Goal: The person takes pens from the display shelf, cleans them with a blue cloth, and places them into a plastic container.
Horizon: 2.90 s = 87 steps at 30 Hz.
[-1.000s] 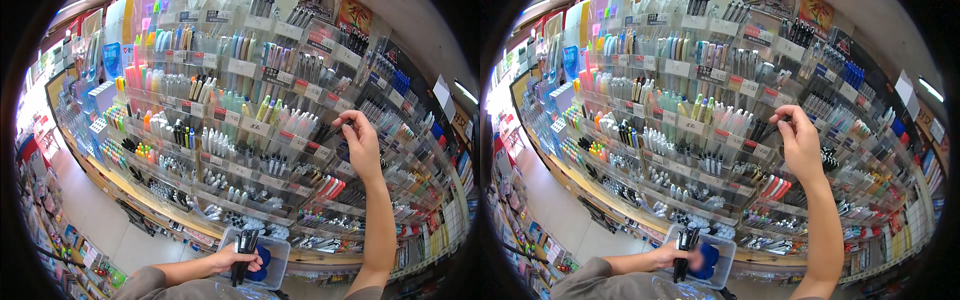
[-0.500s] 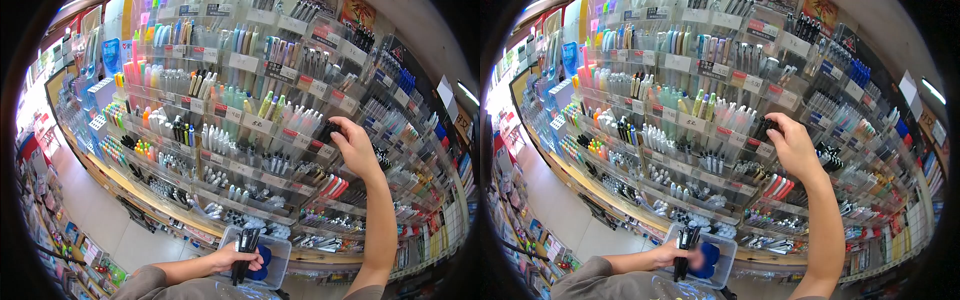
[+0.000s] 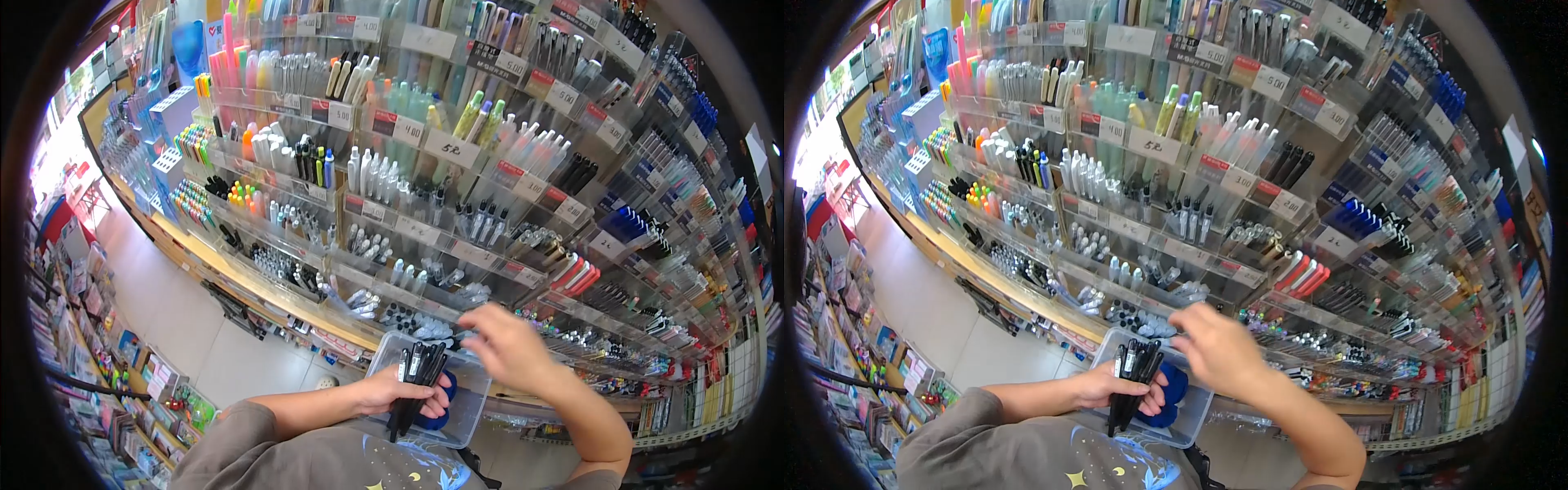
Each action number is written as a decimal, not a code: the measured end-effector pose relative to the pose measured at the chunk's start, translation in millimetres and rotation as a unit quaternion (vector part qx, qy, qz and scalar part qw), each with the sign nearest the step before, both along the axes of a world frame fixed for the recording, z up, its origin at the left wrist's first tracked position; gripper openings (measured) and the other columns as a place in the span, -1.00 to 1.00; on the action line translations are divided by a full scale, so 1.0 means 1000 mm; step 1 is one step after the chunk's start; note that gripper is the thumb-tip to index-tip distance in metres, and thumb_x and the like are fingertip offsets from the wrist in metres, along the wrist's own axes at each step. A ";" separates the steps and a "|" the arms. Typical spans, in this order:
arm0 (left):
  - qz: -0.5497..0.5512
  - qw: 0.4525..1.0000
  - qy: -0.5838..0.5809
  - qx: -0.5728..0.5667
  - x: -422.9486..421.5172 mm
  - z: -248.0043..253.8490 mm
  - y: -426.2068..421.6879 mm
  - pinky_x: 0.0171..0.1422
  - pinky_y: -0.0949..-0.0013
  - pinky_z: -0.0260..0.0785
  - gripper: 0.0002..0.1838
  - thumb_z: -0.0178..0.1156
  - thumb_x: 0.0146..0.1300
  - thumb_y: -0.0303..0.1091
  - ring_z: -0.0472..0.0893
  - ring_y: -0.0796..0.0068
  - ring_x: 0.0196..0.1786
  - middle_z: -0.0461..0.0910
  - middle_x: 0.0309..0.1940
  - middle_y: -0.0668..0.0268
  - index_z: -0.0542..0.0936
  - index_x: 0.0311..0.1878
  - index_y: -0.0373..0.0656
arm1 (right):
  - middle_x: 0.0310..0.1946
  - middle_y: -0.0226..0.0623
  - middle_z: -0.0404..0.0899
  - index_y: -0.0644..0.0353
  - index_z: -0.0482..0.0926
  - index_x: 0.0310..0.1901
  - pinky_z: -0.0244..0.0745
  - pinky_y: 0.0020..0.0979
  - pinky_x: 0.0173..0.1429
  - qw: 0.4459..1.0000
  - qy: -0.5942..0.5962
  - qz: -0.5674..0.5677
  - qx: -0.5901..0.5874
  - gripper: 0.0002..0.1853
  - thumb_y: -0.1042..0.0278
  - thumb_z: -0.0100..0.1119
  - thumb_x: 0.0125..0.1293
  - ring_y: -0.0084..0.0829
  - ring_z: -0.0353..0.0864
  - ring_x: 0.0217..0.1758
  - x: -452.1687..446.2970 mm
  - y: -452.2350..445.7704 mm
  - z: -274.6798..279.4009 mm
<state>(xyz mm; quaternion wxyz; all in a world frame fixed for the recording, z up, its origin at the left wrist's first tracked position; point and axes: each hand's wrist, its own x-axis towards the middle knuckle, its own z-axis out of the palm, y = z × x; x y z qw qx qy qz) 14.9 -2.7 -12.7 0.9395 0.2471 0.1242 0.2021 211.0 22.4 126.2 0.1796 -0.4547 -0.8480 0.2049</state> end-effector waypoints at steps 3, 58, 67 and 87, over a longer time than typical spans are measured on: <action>-0.011 1.000 0.005 -0.001 0.000 -0.001 0.000 0.06 0.18 0.46 -0.61 0.12 0.25 -0.40 0.59 0.19 -0.09 0.52 -0.14 -0.03 0.33 0.09 -0.36 | -0.27 -0.14 0.52 0.27 0.47 -0.12 0.44 -0.31 -0.23 0.996 0.020 0.016 -0.087 -0.75 0.41 0.16 0.16 -0.22 0.54 -0.28 0.003 -0.005 -0.047; -0.065 0.987 -0.136 -0.049 -0.006 -0.001 0.005 0.08 0.23 0.45 -0.50 0.12 0.22 -0.42 0.57 0.23 -0.03 0.49 -0.05 0.03 0.25 0.21 -0.30 | -0.22 -0.43 0.52 0.27 0.51 -0.04 0.42 -0.61 -0.09 0.882 0.217 -0.200 0.366 -0.79 0.46 0.07 0.31 -0.67 0.48 -0.19 0.073 0.071 0.122; -0.072 0.986 -0.141 -0.045 -0.006 -0.005 0.007 0.11 0.19 0.42 -0.51 0.10 0.23 -0.45 0.55 0.20 -0.01 0.48 -0.04 0.04 0.25 0.21 -0.30 | -0.30 -0.46 0.51 0.28 0.53 -0.10 0.49 -0.60 -0.20 0.895 0.257 -0.197 0.308 -0.82 0.46 0.12 0.27 -0.71 0.48 -0.28 0.070 0.082 0.127; -0.096 0.977 -0.186 -0.044 -0.008 0.002 0.007 0.13 0.19 0.42 -0.45 0.10 0.23 -0.42 0.54 0.20 0.01 0.45 0.00 0.03 0.19 0.26 -0.28 | -0.30 -0.46 0.51 0.28 0.53 -0.08 0.44 -0.61 -0.18 0.893 0.224 -0.218 0.324 -0.79 0.40 0.12 0.29 -0.70 0.47 -0.27 0.065 0.083 0.125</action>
